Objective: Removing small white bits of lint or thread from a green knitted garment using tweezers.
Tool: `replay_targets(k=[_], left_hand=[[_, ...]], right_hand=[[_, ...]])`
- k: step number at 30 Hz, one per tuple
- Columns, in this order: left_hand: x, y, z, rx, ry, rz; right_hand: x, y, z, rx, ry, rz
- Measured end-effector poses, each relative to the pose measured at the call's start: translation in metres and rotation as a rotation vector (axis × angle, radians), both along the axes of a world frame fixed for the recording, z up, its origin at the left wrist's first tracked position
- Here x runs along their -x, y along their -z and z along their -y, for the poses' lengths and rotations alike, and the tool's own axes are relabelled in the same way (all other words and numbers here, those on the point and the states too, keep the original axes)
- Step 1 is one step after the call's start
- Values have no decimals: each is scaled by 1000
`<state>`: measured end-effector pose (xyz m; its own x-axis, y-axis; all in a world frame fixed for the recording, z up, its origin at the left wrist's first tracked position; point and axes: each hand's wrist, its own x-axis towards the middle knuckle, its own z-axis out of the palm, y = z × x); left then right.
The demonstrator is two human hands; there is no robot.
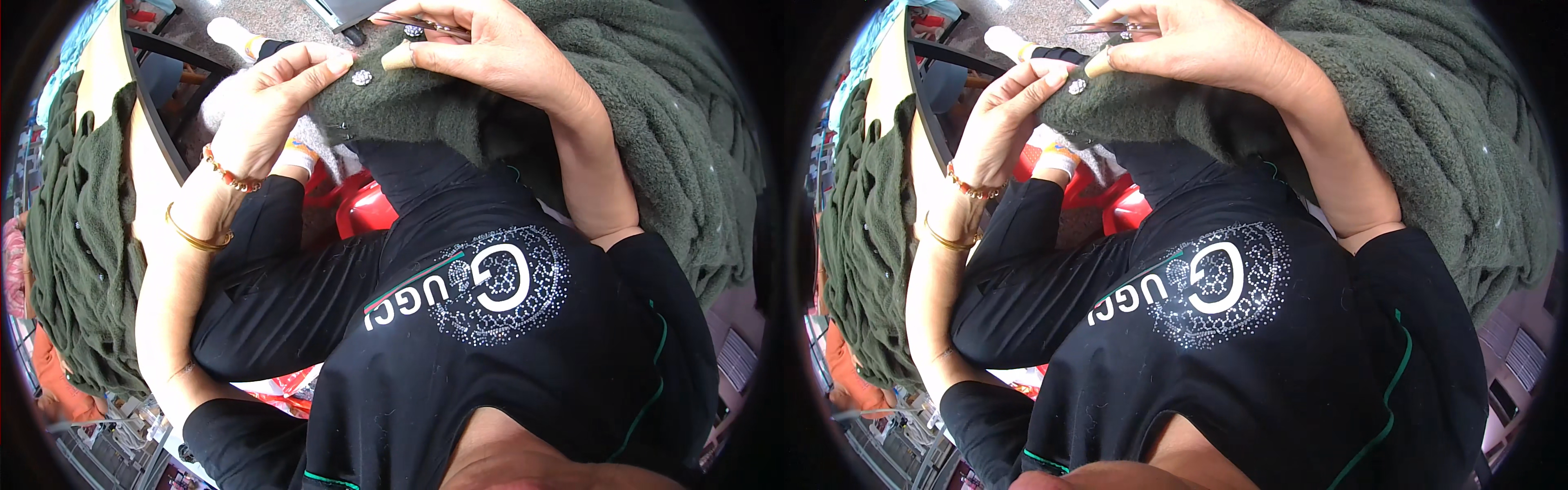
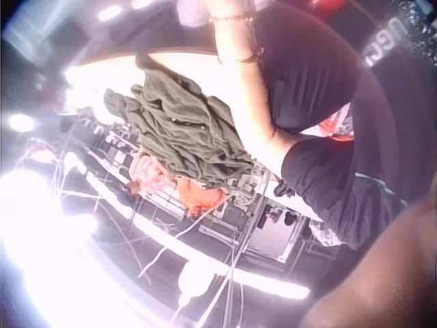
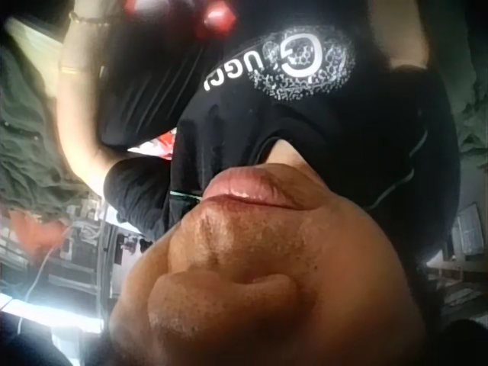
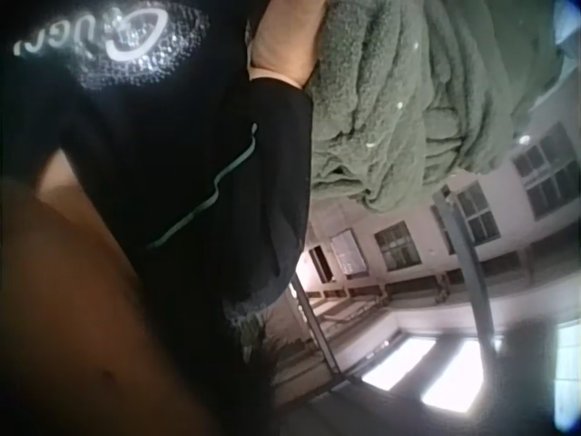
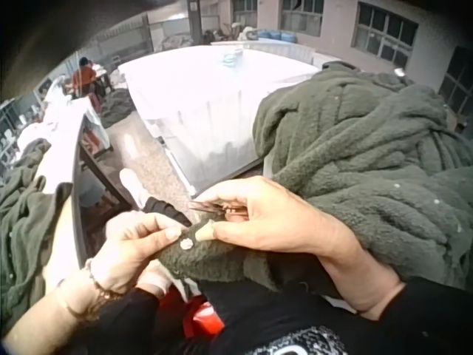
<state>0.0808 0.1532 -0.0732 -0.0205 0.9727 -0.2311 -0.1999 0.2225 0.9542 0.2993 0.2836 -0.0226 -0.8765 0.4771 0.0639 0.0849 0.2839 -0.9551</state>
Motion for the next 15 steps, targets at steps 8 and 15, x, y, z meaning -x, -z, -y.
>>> replay_targets(k=[8, 15], left_hand=[[-5, 3, -2, -175, -26, -139], [-16, -5, -3, -441, -126, -306]], right_hand=[[0, 6, -3, -62, -26, -25], [-1, -10, -3, -10, -88, 76]])
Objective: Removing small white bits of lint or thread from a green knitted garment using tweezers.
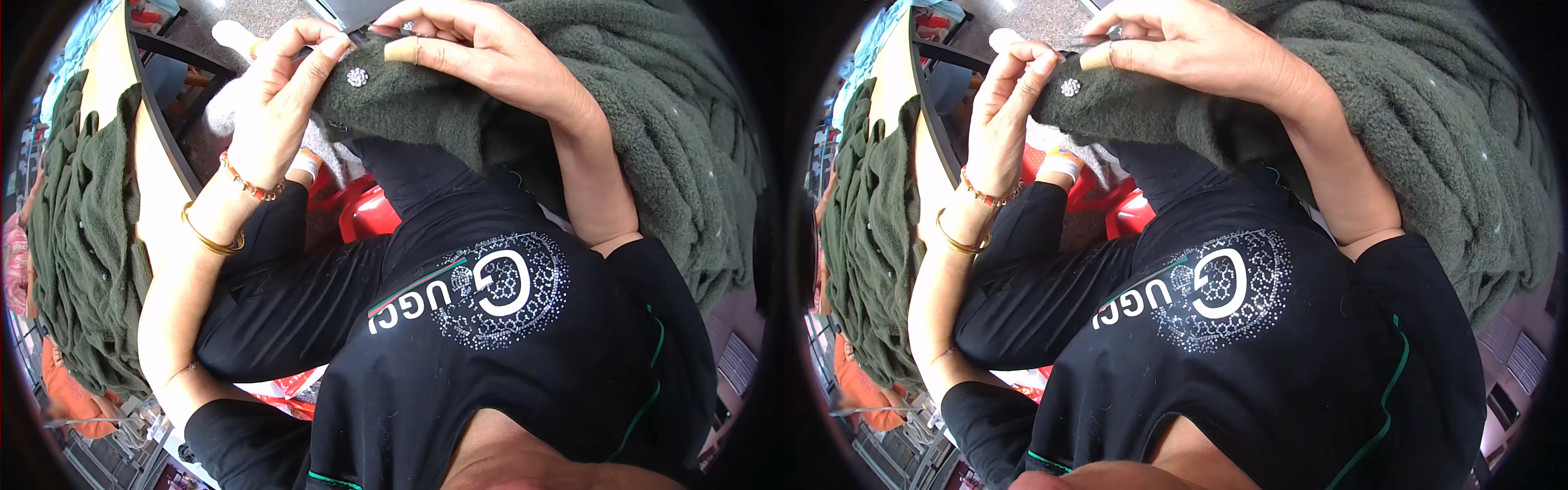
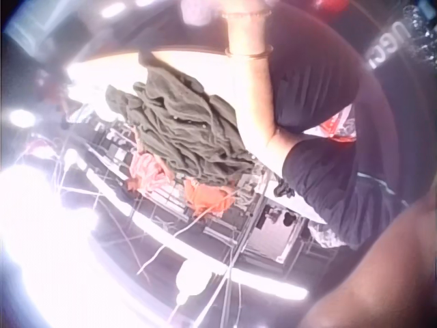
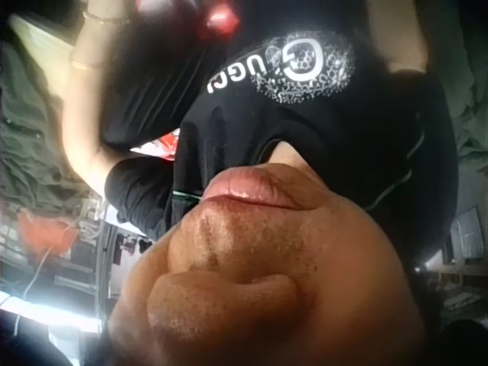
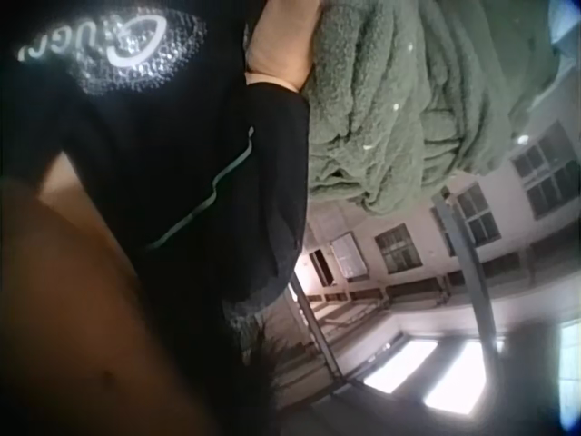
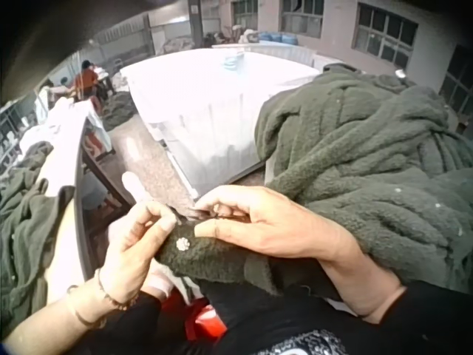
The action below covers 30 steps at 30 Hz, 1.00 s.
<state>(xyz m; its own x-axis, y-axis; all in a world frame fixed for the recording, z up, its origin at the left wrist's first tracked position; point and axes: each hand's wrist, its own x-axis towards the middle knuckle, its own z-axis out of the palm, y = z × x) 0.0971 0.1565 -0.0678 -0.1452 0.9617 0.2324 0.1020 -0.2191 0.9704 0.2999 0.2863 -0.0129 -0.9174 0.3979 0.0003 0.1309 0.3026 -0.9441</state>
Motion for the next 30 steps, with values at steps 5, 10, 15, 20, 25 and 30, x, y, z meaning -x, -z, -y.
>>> replay_targets(k=[5, 10, 15, 20, 25, 30], left_hand=[[3, -7, -2, -73, -17, -32], [9, -10, -4, 137, 10, 164], [12, -9, -1, 350, 6, 515], [16, 3, -2, 337, 158, 506], [13, 0, 1, 340, 193, 541], [9, 5, 0, 338, 83, 398]], right_hand=[[-3, 6, 3, -74, -6, -58], [0, 6, 4, 53, 84, -84], [2, 4, 2, -25, 130, -80], [1, 22, -5, -363, -58, -510], [3, 14, 2, 102, 120, -123], [8, 23, 6, 203, 116, -202]])
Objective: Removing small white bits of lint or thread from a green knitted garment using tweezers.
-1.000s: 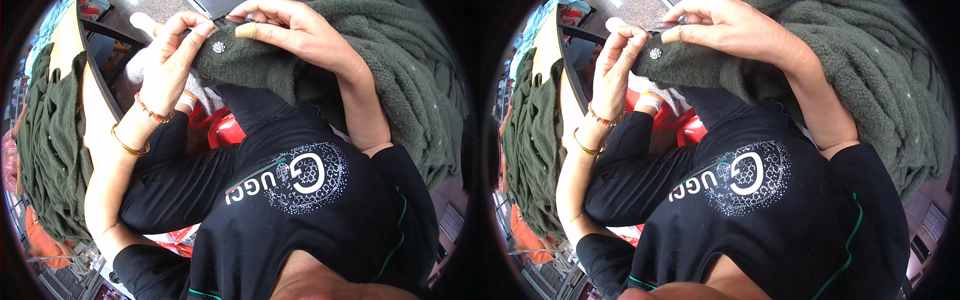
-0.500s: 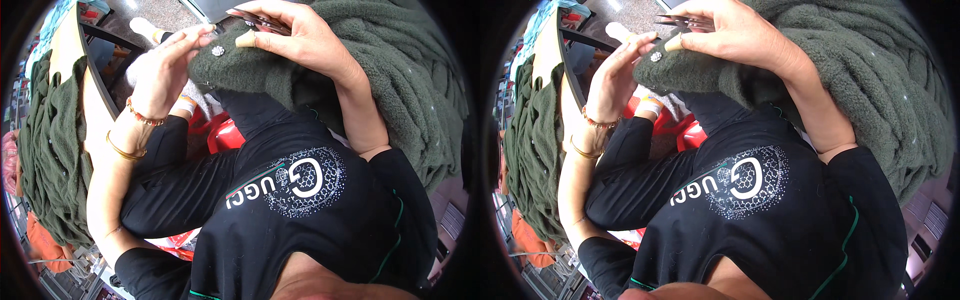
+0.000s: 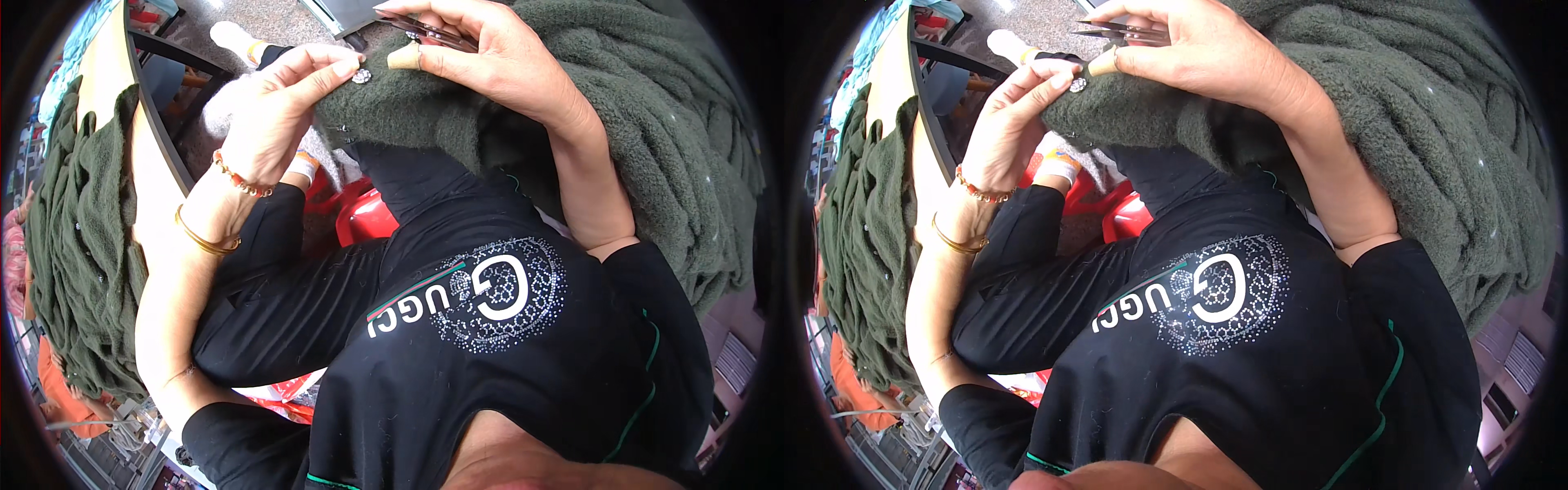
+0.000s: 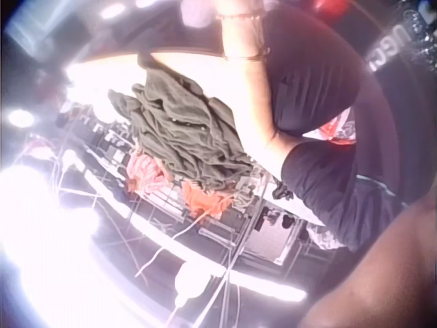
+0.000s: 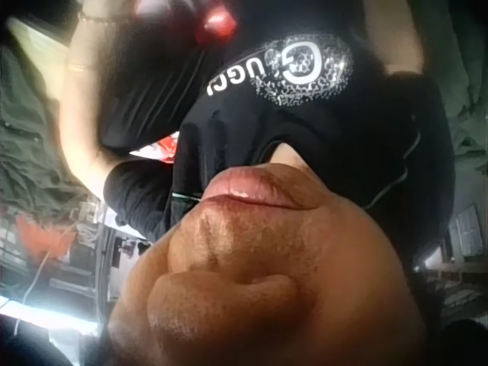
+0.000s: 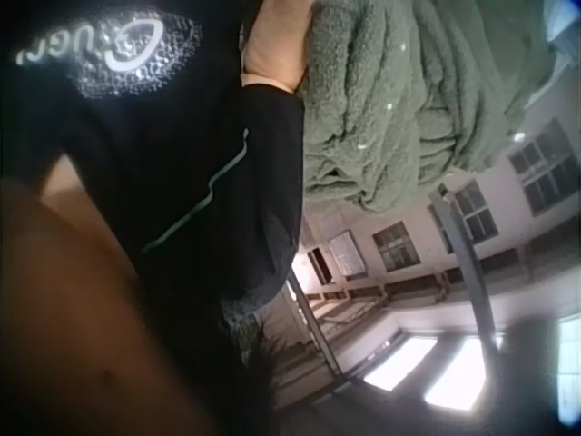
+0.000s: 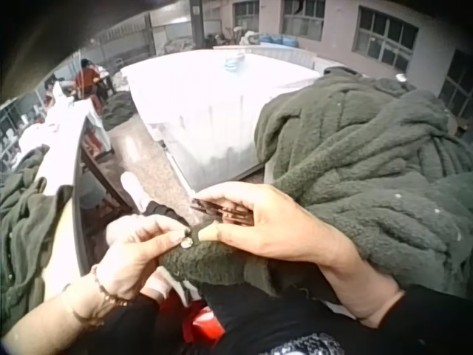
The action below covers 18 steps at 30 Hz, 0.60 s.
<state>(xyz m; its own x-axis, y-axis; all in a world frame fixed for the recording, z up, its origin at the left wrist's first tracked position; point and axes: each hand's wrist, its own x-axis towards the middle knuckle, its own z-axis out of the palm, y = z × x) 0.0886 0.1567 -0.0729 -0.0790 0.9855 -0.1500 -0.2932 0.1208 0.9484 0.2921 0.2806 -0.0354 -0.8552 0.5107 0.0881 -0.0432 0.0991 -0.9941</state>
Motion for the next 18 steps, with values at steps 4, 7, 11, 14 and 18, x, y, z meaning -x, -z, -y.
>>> replay_targets(k=[4, 7, 11, 14, 18], left_hand=[[3, 1, -1, 63, -11, 30], [3, 1, -2, -35, -90, -86], [-1, -10, -2, -339, -191, -515], [-7, -17, -1, -360, -210, -427], [-13, -23, 1, -385, -189, -432]], right_hand=[[1, 7, 0, 108, -18, -133], [-2, -8, -3, -35, -51, 71], [-6, -11, -5, -243, -56, 133], [-8, -17, -4, -238, -55, 131], [-10, -22, -7, -323, -71, 122]])
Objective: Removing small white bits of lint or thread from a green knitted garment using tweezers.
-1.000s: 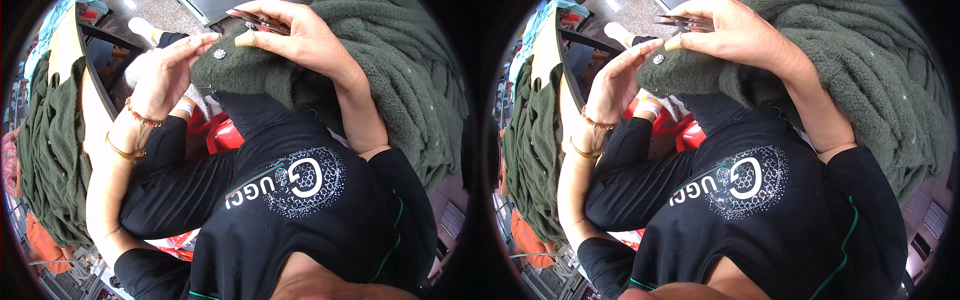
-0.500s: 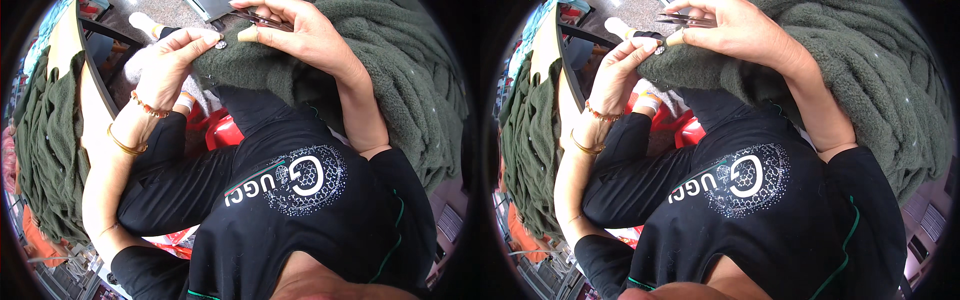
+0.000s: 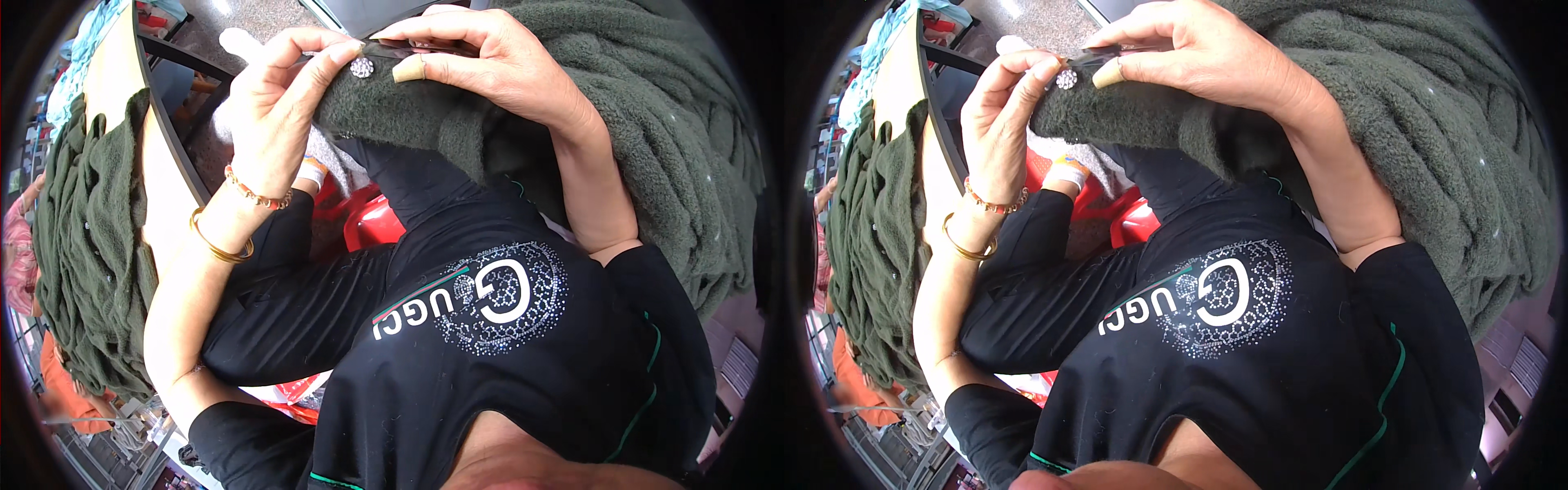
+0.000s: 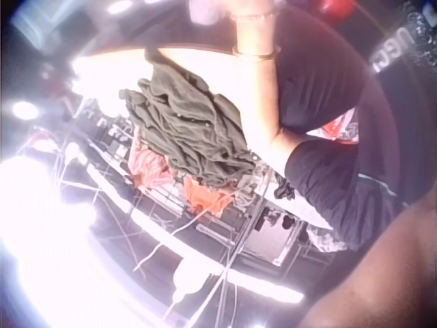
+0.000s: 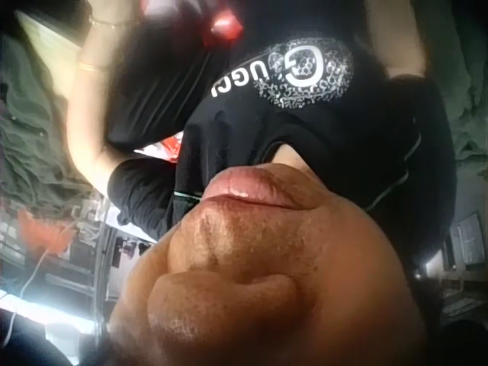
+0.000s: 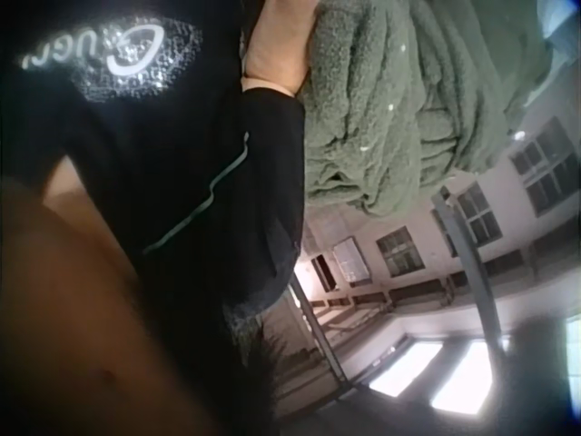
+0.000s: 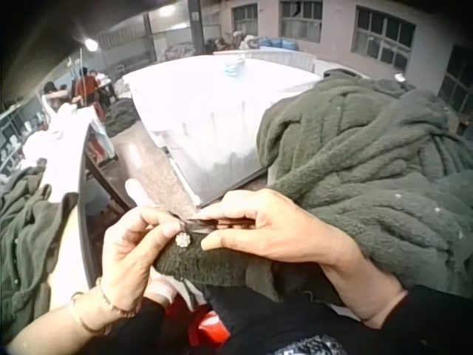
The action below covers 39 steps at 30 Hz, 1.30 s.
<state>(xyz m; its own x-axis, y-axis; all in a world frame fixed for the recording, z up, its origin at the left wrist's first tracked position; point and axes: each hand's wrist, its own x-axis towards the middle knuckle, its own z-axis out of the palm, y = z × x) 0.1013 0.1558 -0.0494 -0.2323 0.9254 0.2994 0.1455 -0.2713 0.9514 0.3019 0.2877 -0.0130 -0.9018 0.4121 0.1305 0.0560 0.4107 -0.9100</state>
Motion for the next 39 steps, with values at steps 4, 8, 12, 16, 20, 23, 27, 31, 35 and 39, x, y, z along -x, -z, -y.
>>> replay_targets(k=[4, 8, 12, 16, 20, 23, 27, 31, 35, 39], left_hand=[[-2, -2, -1, -41, 32, -4], [-5, -7, -1, -37, 40, 26], [-6, -9, 0, -25, 36, 27], [-5, -9, 0, -31, 61, 9], [-2, -9, 1, -22, 70, -17], [-2, -9, 1, -26, 77, -14], [-6, -11, 2, -7, 85, 2], [-7, -7, 1, -29, 106, 23], [-6, -11, -2, 131, 93, 90], [17, 4, -1, 357, 113, 584]], right_hand=[[0, -3, -1, 58, -45, -14], [1, 5, -10, -436, -245, -428], [1, 2, -11, -508, -270, -428], [2, 3, -13, -529, -290, -430], [1, 4, -14, -537, -305, -429], [0, 4, -13, -496, -312, -431], [0, 2, -11, -540, -302, -426], [-5, -8, -1, -35, -181, -64], [-3, -2, -4, -58, -158, -5], [-2, -4, 11, 230, -40, -76]])
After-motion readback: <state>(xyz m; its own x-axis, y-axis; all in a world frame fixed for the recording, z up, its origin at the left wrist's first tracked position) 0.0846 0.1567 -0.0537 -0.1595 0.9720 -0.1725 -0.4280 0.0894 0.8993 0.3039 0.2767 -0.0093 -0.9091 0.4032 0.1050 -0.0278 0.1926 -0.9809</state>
